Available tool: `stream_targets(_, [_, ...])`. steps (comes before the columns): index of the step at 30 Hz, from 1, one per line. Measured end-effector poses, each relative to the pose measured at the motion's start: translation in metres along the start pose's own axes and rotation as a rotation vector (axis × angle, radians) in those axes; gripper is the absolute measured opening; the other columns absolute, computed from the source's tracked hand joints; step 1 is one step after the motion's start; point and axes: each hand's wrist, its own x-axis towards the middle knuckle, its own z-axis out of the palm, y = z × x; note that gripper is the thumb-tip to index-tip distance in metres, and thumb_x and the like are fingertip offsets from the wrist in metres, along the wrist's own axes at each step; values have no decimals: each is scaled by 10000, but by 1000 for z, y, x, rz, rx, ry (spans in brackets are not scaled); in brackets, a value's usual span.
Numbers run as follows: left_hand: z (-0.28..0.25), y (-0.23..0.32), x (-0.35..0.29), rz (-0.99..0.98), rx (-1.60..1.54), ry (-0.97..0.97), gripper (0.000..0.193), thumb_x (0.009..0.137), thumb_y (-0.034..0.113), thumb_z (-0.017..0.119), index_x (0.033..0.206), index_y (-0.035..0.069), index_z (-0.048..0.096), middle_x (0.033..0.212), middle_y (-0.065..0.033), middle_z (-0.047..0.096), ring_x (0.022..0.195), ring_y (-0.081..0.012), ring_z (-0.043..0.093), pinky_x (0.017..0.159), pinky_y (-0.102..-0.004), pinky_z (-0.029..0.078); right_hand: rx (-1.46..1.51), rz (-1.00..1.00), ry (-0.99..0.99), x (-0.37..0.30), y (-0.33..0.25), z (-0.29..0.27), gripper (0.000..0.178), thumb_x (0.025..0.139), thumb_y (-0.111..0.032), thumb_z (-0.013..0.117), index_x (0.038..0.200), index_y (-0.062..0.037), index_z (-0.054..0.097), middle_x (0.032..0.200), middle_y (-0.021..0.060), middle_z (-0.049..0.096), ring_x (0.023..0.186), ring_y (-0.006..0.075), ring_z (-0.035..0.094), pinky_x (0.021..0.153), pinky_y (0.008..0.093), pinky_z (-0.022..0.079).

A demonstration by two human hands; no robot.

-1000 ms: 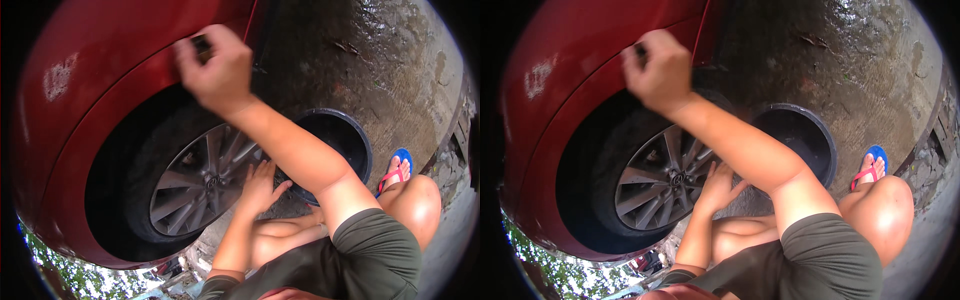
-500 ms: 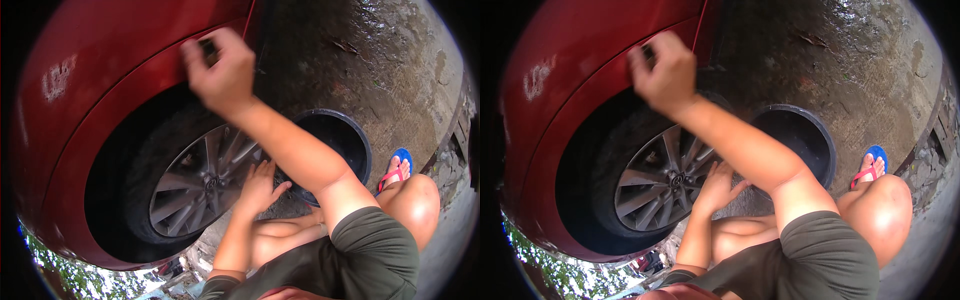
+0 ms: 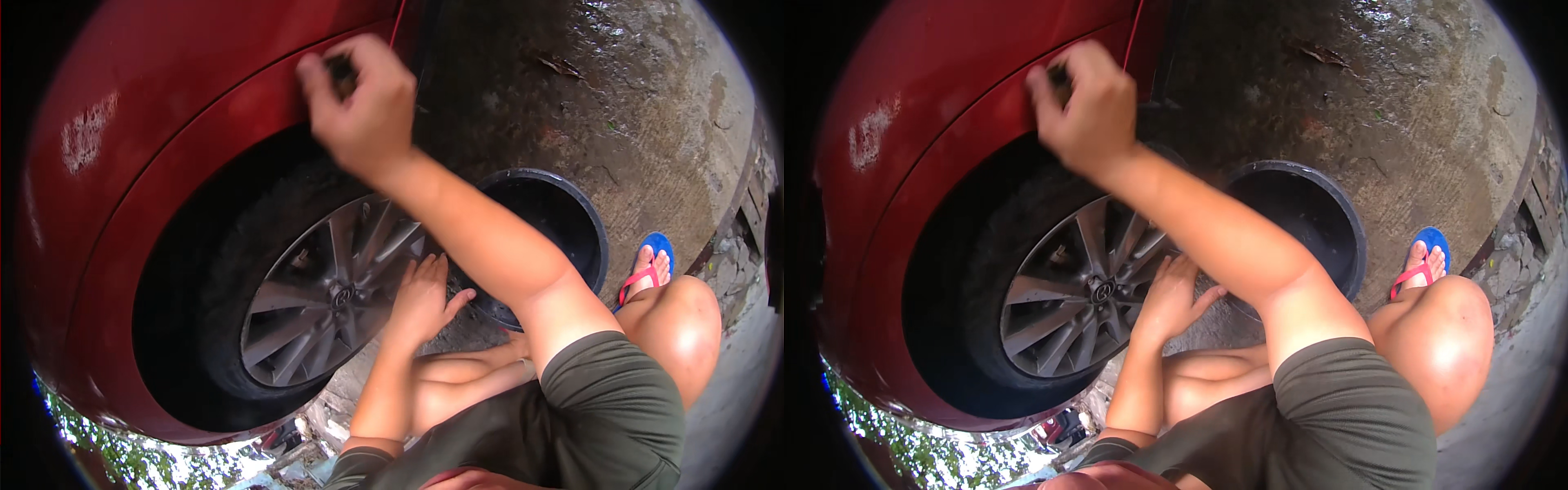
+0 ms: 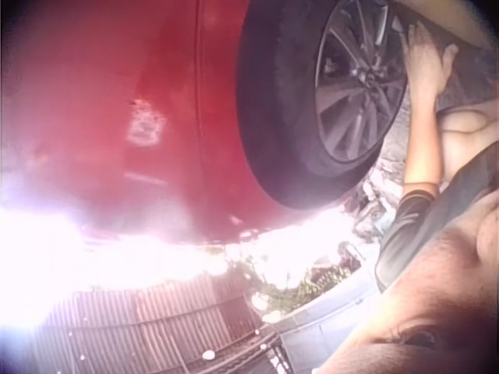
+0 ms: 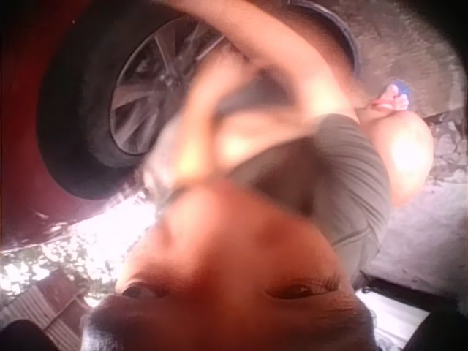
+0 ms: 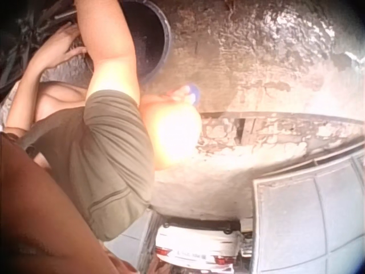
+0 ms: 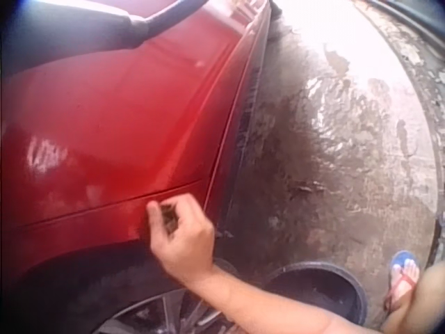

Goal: The person uses a piece of sandpaper to sand down scratches on the rear quarter panel and door handle of a red car, frequently dipping the sandpaper into a bucket of water.

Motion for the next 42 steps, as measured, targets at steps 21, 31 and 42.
stream_targets(21, [-2,-6,8,101,-32,79,743,987,505,678,1353,-137,589,1360,-331,639,1359,-455,560,1202,-556,379,-37,-38,54,12,21,-4,248,915,-196,836,838,-26,673,690,103,659,569,199,622,550,334,487])
stream_targets(31, [4,-12,5,103,6,106,774,990,512,674,1408,-128,551,1410,-343,607,1382,-444,554,1200,-555,384,-10,-108,87,-12,14,4,270,899,-211,845,820,-26,664,710,123,646,574,203,616,556,338,487])
stream_targets(42, [-11,-10,9,132,-155,46,679,974,465,699,1331,-107,624,1354,-308,652,1388,-424,551,1220,-522,364,49,-189,-105,-33,-9,3,220,873,-160,868,840,-40,687,740,102,612,566,242,595,531,334,465])
